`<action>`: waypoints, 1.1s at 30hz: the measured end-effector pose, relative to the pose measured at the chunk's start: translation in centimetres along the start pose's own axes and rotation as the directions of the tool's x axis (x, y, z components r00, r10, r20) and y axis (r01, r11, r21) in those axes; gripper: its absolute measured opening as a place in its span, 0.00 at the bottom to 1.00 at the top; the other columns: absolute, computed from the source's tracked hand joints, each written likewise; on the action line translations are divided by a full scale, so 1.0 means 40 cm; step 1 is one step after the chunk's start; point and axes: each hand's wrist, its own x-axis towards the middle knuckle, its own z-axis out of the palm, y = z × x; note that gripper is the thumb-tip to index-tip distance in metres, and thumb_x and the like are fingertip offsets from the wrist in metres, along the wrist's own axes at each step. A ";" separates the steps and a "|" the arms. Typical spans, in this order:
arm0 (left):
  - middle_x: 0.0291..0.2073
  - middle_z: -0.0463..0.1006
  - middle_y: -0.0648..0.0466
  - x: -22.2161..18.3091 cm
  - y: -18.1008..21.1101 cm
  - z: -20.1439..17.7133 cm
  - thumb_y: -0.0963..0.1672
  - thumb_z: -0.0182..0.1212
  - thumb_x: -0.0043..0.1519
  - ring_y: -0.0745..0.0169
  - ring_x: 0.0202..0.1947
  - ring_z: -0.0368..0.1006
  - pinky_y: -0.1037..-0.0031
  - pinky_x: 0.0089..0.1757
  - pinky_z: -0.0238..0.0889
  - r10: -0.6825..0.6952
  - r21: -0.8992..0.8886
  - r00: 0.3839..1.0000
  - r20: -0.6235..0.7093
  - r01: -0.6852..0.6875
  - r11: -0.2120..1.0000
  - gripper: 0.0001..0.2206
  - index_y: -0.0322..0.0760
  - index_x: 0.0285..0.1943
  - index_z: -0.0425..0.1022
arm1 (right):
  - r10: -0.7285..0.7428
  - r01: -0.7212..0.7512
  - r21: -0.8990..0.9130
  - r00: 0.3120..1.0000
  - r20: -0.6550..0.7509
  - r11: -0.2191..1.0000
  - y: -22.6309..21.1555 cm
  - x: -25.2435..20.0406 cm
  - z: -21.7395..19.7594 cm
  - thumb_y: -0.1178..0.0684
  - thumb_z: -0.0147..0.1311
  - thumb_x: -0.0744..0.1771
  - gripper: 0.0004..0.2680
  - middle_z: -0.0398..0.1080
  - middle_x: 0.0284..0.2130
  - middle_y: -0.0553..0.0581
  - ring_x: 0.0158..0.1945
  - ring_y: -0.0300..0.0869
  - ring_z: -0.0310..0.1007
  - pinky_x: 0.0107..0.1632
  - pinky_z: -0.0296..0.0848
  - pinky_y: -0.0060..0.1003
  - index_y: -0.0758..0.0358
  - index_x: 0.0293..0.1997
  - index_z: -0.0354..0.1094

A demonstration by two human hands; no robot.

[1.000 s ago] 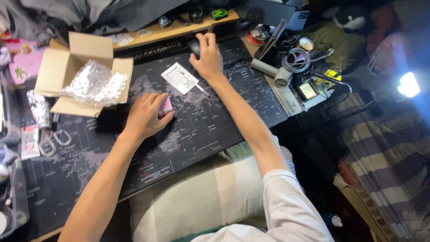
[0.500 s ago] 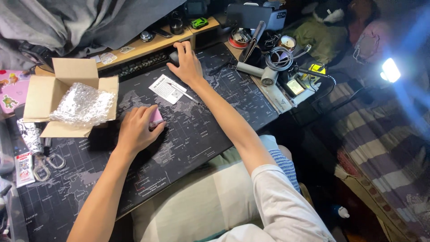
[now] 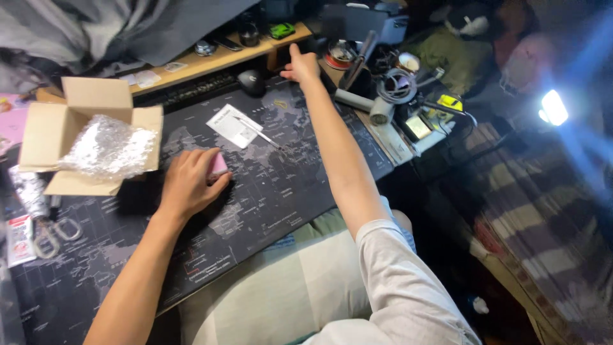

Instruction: Unboxing a small pink electronic device from a cardboard box and removing bubble wrap to inspect it.

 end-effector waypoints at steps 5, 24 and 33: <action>0.47 0.84 0.40 0.003 -0.022 0.003 0.50 0.69 0.63 0.33 0.48 0.77 0.51 0.49 0.67 -0.009 -0.131 0.999 -0.050 0.002 0.991 0.23 0.32 0.63 0.79 | 0.064 -0.073 0.207 0.997 0.053 0.976 -0.067 -0.030 0.020 0.43 0.66 0.64 0.26 0.81 0.40 0.83 0.35 0.65 0.88 0.36 0.92 0.50 0.83 0.59 0.72; 0.47 0.81 0.45 -0.011 -0.025 0.016 0.52 0.74 0.59 0.41 0.50 0.79 0.55 0.49 0.71 0.050 -0.081 0.998 -0.050 -0.054 0.995 0.27 0.37 0.65 0.79 | 0.032 -0.016 0.255 0.998 -0.056 0.967 0.186 0.403 -0.024 0.51 0.67 0.66 0.23 0.80 0.35 0.78 0.34 0.53 0.90 0.36 0.93 0.42 0.78 0.64 0.64; 0.41 0.82 0.50 -0.005 0.027 -0.028 0.59 0.66 0.67 0.44 0.43 0.77 0.55 0.47 0.67 -0.018 -0.069 0.998 -0.053 0.015 0.998 0.22 0.42 0.51 0.86 | 0.107 -0.092 0.394 0.994 -0.015 0.914 0.038 -0.009 -0.111 0.49 0.59 0.66 0.20 0.79 0.37 0.73 0.29 0.55 0.85 0.25 0.87 0.38 0.72 0.61 0.65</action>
